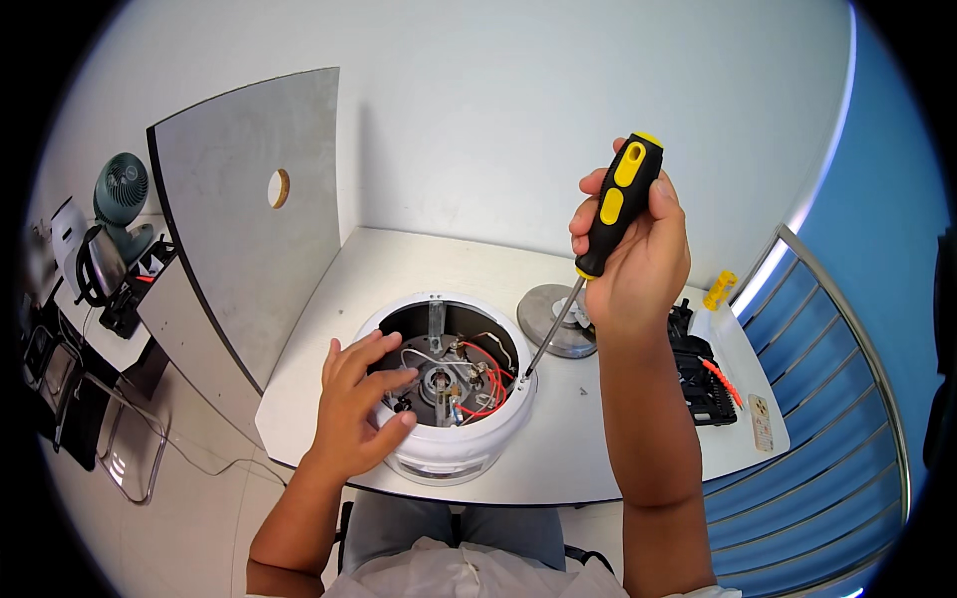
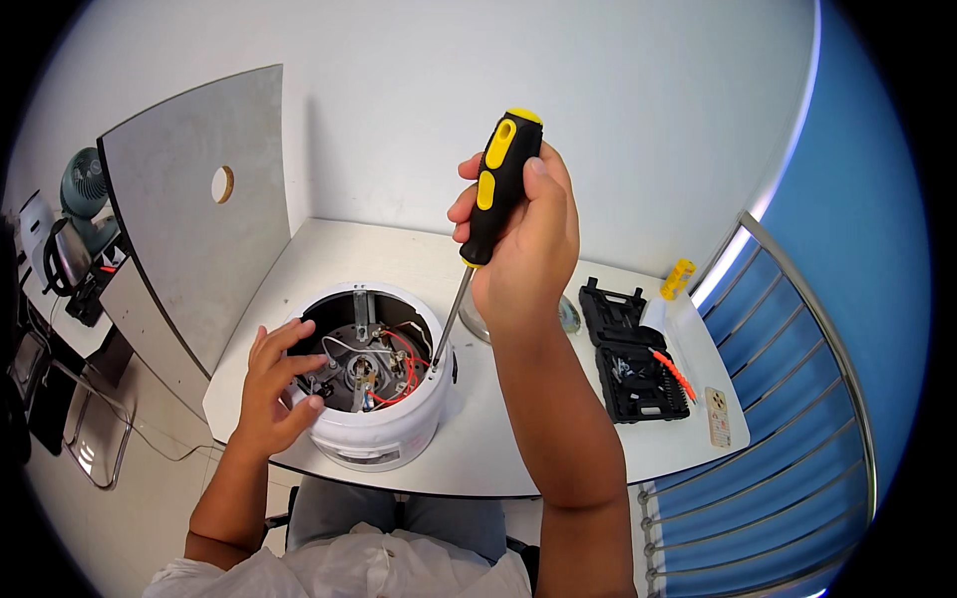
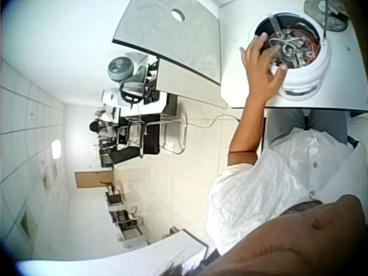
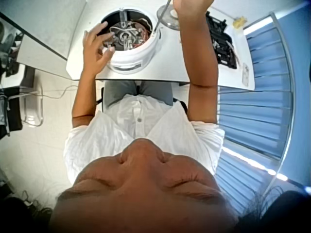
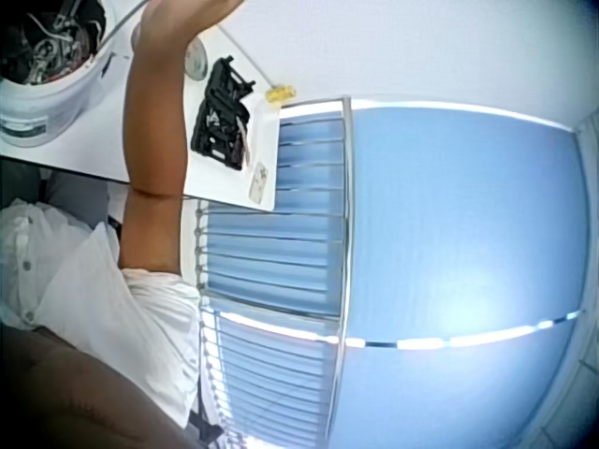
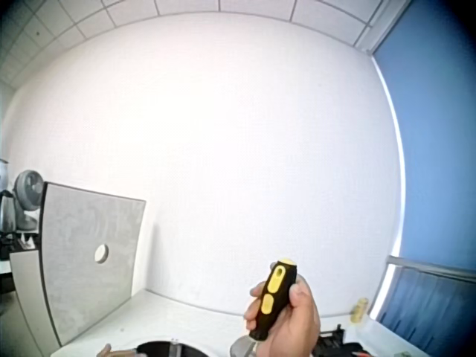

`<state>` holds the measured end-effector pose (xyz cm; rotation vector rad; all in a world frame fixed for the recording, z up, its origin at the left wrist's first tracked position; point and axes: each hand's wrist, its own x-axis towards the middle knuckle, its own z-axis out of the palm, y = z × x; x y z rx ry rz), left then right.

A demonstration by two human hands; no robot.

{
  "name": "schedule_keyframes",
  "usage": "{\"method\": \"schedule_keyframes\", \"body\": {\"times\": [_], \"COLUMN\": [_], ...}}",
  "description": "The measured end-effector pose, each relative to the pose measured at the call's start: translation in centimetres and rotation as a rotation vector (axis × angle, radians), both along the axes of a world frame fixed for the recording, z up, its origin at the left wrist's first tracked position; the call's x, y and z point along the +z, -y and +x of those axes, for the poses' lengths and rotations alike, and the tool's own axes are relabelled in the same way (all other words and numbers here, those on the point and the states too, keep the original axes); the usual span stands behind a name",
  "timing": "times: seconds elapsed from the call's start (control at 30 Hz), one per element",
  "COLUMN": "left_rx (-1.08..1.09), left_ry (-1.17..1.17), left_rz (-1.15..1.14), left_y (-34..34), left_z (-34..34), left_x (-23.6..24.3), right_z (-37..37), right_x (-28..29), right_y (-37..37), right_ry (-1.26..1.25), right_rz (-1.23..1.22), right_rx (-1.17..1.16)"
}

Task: The person disassembles a white cylindrical appliance on a table, removes a metal disc, and uses a screwdriver to adjust internal components. The person then reassembles the appliance by placing the disc back and closing the casing.

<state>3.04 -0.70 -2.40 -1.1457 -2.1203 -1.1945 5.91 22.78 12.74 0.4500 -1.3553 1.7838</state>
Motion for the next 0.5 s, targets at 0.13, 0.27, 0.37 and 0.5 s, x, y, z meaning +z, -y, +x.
{"method": "schedule_keyframes", "body": {"times": [0.13,0.27,0.37,0.5], "left_rx": [0.04,-0.111,-0.104,-0.078], "left_ry": [-0.053,-0.114,-0.112,-0.103], "left_rz": [-0.085,-0.151,-0.141,-0.12], "left_y": [-1.2,-3.5,-4.3,-4.7], "left_z": [1.1,1.2,1.4,1.2], "left_x": [4.1,5.5,5.4,5.0], "right_z": [0.1,0.5,0.5,0.3], "right_x": [0.3,1.1,1.4,1.1], "right_y": [0.2,1.4,1.8,2.2], "right_ry": [-0.031,-0.058,-0.107,-0.127], "right_rz": [-0.07,-0.146,-0.14,-0.176], "right_rx": [0.031,0.104,0.159,0.177]}}
